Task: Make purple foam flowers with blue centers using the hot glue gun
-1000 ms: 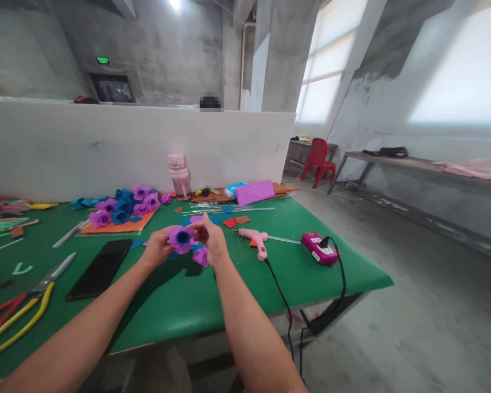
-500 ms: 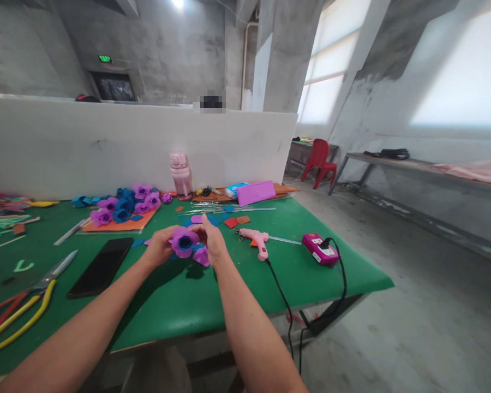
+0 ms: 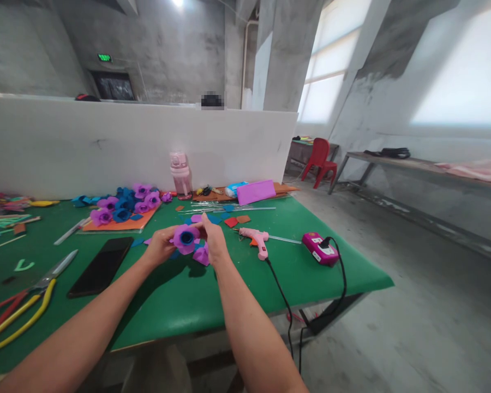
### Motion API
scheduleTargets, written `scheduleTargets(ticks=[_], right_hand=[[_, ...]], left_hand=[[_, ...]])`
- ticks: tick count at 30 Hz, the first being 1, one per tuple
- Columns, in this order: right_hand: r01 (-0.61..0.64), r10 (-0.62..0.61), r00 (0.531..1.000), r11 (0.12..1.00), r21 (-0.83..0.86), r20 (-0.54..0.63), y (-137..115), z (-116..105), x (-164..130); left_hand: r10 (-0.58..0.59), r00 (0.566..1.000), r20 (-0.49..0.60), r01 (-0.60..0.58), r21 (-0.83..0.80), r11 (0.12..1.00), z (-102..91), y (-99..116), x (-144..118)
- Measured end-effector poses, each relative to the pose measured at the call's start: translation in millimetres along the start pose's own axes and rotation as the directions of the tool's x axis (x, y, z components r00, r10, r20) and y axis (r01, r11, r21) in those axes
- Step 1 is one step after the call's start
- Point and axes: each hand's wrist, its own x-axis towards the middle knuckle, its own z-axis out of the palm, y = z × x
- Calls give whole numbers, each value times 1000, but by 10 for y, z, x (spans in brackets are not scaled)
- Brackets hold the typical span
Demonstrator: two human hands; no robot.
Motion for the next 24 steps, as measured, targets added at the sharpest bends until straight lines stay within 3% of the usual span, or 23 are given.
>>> scheduleTargets(ticks=[12, 17, 24], right_hand=[[-46, 46, 999, 999, -13, 4, 2, -9, 5], [8, -9, 1000, 997, -75, -18, 29, -18, 17], [11, -11, 1000, 999, -31, -13, -7, -13, 8]], left_hand=[[-37, 999, -17, 35, -92, 995, -3, 55, 17], [-43, 999, -29, 40, -101, 994, 2, 31, 14], [-150, 984, -101, 143, -74, 987, 26, -58, 14]])
